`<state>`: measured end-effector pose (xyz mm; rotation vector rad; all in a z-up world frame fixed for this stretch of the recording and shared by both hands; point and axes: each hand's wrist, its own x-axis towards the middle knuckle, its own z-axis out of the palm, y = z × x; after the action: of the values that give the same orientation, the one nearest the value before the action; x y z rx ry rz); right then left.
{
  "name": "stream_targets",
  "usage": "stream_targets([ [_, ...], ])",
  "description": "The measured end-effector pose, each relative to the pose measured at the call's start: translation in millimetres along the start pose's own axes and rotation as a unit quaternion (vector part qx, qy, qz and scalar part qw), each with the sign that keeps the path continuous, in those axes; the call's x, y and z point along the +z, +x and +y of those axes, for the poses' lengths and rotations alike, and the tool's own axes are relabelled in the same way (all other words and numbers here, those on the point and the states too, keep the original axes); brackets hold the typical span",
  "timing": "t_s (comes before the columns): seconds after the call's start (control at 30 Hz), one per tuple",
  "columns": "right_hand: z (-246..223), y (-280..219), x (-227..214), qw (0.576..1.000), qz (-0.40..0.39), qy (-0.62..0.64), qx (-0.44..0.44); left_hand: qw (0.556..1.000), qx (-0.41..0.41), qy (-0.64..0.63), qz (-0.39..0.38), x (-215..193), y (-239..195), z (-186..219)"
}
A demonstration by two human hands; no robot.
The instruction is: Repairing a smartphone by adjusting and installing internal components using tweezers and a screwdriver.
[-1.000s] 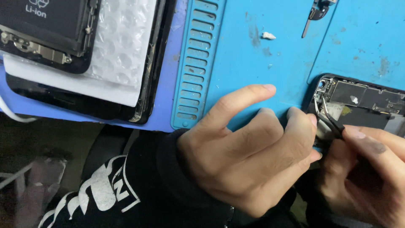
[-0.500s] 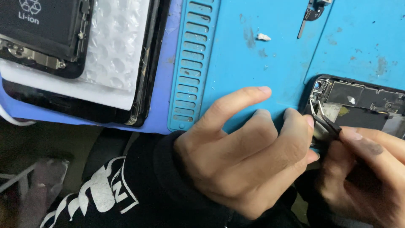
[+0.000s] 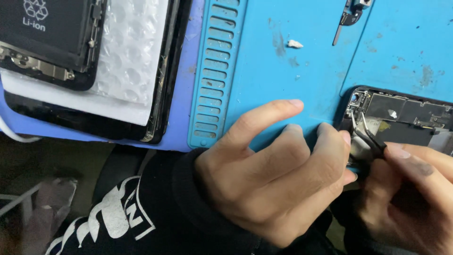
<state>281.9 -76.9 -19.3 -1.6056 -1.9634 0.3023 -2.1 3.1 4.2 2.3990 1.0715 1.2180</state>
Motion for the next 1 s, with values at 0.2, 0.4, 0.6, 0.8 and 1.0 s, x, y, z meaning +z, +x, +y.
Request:
stream_targets([
  [0.2,-7.7,23.4,-30.7,0.958,-0.105,0.103,0.246,0.999,0.007,0.030,-0.023,-2.0,2.4,-0.2],
  [0.4,-13.1,23.7,-28.3,0.961,-0.079,0.082,0.251,0.998,-0.032,0.048,-0.029,3.2,11.5,7.5],
  [0.6,-16.4,23.6,-21.0,0.965,-0.052,0.064,0.250,0.995,-0.028,0.077,-0.065,3.6,26.6,5.7],
  [0.8,-15.8,23.0,-15.5,0.967,-0.027,0.042,0.248,0.993,0.000,0.105,-0.061,8.9,31.5,2.0],
  [1.0,-18.6,60.5,-24.5,0.910,-0.058,0.082,0.402,0.995,-0.035,0.067,-0.072,7.5,29.5,6.4],
])
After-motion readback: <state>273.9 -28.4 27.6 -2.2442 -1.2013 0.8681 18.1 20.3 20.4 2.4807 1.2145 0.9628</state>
